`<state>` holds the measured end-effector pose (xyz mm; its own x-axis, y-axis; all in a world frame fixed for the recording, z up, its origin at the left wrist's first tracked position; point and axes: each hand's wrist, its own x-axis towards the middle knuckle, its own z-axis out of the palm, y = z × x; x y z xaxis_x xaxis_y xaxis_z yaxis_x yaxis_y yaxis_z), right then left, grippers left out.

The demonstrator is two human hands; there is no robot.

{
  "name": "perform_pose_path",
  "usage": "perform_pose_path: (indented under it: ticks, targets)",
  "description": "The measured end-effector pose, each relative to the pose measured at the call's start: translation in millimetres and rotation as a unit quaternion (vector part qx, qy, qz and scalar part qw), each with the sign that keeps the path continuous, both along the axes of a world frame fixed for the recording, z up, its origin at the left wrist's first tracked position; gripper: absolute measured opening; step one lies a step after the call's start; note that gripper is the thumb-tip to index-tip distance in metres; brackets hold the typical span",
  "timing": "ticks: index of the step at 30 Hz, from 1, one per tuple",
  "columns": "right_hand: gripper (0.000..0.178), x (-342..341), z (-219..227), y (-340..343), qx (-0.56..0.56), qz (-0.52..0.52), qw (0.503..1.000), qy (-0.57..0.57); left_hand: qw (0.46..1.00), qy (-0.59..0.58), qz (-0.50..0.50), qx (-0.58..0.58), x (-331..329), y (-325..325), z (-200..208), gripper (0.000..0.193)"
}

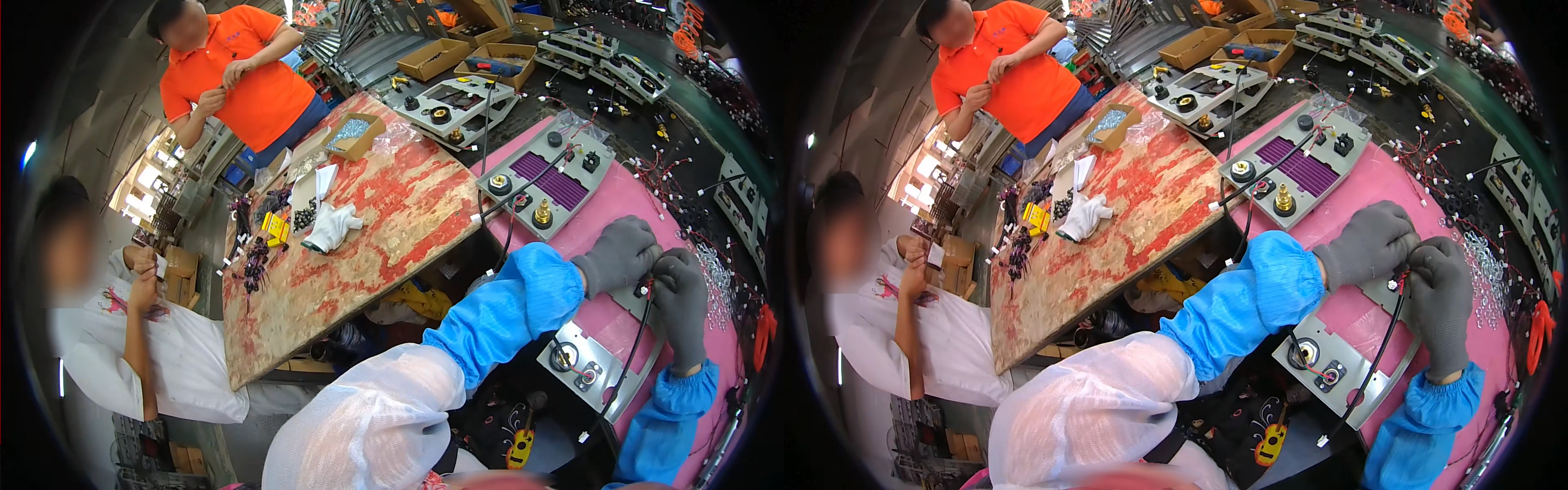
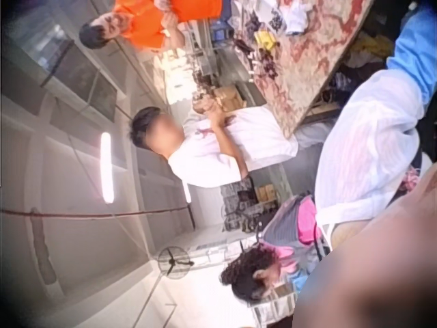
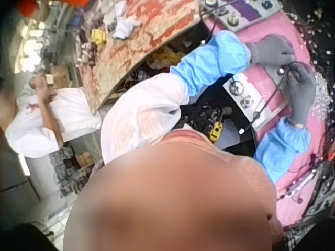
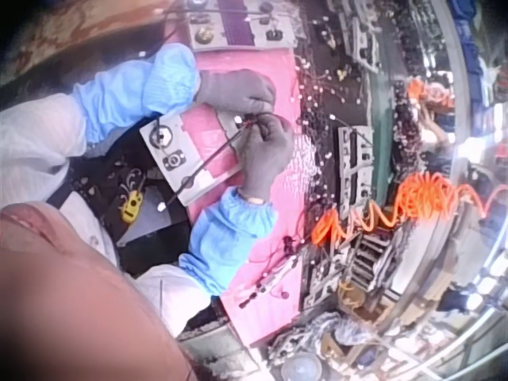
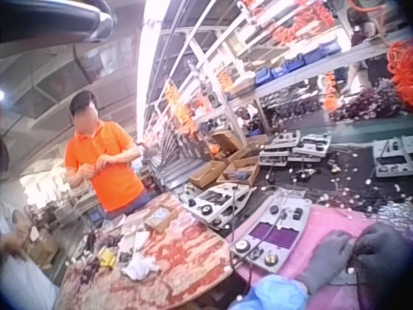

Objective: Assemble internal wiring and components into an electronics control panel housing.

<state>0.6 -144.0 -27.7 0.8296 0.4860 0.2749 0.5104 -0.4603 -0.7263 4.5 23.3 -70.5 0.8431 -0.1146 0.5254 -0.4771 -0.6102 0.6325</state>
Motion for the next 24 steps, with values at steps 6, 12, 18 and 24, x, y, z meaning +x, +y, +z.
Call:
perform_pose_path:
  ticks: [6, 12, 18, 24]
  targets:
    - [0.021, -5.0, 4.6, 3.9, -0.051, -0.027, 0.998, -0.024, 1.000, 0.002, 0.008, -0.008, 1.1, 0.3, -0.9, 0.023]
    - [0.018, -7.9, -1.4, 8.3, -0.084, -0.068, 0.991, -0.082, 0.999, 0.011, 0.025, -0.037, 0.7, -0.2, -2.9, 0.022]
    - [0.017, -6.2, -4.4, 7.0, -0.079, -0.054, 0.991, -0.098, 0.998, -0.009, 0.020, -0.066, 1.9, -1.6, 3.5, 0.023]
    - [0.016, -11.1, -8.3, 12.7, -0.036, -0.088, 0.992, -0.088, 0.998, -0.004, 0.027, -0.064, 0.1, -2.2, 2.7, 0.025]
